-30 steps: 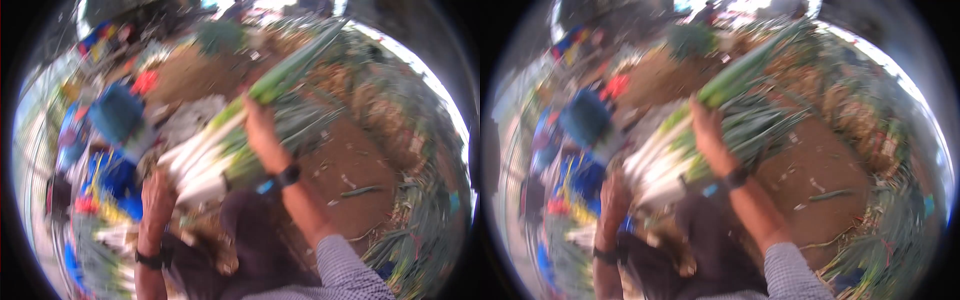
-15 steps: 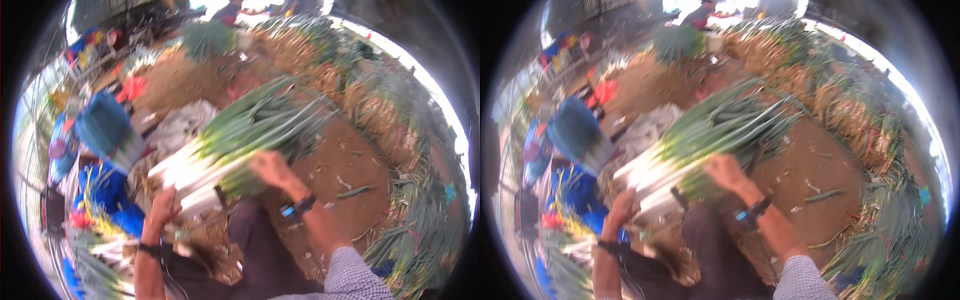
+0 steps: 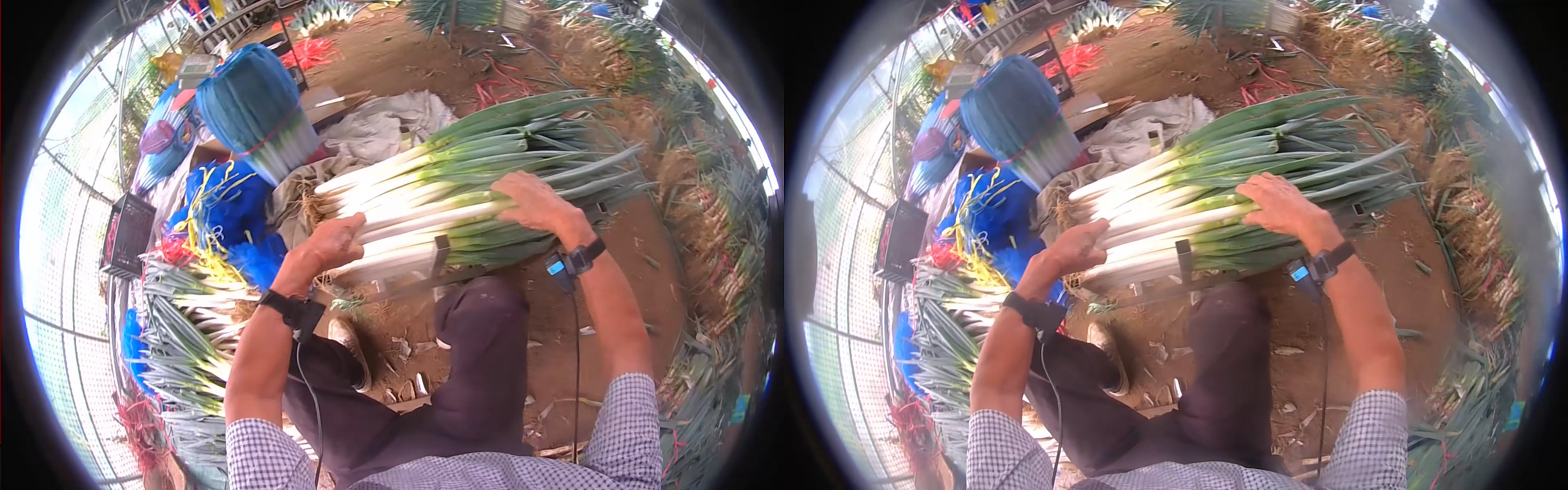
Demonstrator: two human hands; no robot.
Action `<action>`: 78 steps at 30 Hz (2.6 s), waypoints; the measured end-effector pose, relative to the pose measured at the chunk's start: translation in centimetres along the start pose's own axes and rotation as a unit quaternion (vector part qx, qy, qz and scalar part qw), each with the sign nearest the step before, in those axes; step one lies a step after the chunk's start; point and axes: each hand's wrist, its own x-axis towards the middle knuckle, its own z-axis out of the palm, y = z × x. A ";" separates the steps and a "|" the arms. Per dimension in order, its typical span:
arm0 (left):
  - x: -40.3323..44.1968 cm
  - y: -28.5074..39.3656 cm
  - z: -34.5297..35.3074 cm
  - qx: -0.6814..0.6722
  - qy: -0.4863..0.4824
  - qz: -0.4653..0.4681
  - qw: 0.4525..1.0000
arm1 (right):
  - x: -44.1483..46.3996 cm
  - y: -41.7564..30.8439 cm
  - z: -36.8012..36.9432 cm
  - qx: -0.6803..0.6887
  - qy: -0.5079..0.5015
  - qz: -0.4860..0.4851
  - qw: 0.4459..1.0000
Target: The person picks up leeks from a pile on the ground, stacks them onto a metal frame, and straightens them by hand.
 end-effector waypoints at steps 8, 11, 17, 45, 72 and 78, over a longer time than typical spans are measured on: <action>2.9 0.9 7.5 0.061 0.338 0.058 0.937 | 1.5 0.1 1.5 0.041 0.012 0.006 0.999; 3.0 4.3 9.2 0.048 0.298 -0.015 0.953 | 1.8 -1.9 2.1 0.061 -0.004 -0.010 0.998; 0.1 1.6 11.8 0.038 0.334 0.009 0.942 | 2.3 -4.3 5.6 0.036 -0.007 -0.040 0.999; -0.9 2.7 12.4 0.033 0.233 -0.069 0.970 | 0.1 -6.0 6.8 -0.034 0.130 -0.072 0.988; 4.4 -3.6 8.6 -0.255 0.024 -0.107 0.961 | 5.2 -5.4 8.4 -0.025 -0.068 -0.092 0.993; 2.0 -0.4 12.4 -0.035 0.277 -0.049 0.959 | 3.2 -5.5 9.3 0.041 0.058 -0.093 0.993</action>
